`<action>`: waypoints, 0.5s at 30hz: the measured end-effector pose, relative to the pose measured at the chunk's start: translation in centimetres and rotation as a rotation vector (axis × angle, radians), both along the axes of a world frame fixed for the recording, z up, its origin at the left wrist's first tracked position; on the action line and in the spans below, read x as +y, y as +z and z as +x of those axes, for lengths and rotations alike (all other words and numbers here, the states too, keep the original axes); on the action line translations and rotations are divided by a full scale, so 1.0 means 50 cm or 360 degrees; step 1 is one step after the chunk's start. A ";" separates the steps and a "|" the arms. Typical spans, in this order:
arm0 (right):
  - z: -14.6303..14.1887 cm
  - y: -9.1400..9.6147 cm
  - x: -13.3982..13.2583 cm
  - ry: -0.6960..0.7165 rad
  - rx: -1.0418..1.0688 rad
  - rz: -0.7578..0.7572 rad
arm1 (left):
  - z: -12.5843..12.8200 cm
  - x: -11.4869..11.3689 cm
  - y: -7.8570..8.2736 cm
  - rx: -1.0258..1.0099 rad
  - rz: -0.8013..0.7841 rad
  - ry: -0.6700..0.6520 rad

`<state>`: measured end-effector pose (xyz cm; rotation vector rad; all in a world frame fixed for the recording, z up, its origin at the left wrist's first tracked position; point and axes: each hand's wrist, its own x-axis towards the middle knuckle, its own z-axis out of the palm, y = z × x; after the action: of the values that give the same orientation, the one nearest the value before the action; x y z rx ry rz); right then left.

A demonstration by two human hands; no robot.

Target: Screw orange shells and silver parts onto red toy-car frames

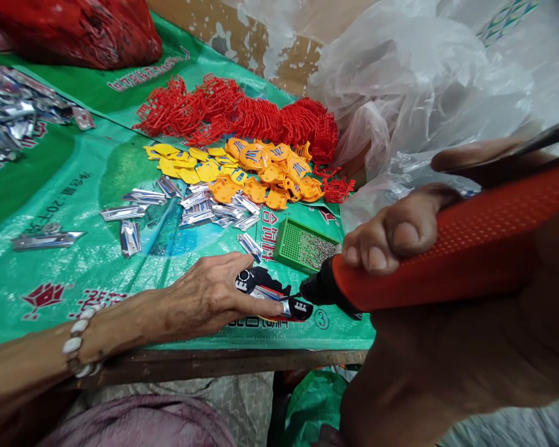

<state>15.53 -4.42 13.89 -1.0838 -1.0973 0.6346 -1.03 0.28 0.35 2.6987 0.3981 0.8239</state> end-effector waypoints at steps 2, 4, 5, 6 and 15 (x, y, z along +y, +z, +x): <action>0.000 0.000 -0.001 0.0021 0.0011 0.0021 | 0.000 0.000 0.000 -0.0006 -0.0012 -0.0001; 0.000 0.002 -0.001 0.0041 0.0057 0.0034 | 0.000 0.000 -0.001 -0.0016 -0.0040 -0.0011; 0.000 0.003 -0.002 0.0050 0.0089 0.0028 | 0.000 0.000 -0.001 -0.0026 -0.0058 -0.0019; 0.000 0.004 -0.002 0.0051 0.0118 0.0025 | 0.000 0.000 -0.002 -0.0039 -0.0076 -0.0026; -0.002 0.002 -0.006 0.0010 0.0055 0.0016 | 0.000 0.001 -0.003 -0.0031 -0.0055 -0.0019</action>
<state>15.44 -4.72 14.01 -1.0573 -1.0732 0.6497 -1.01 0.35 0.19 2.6567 0.3882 0.8316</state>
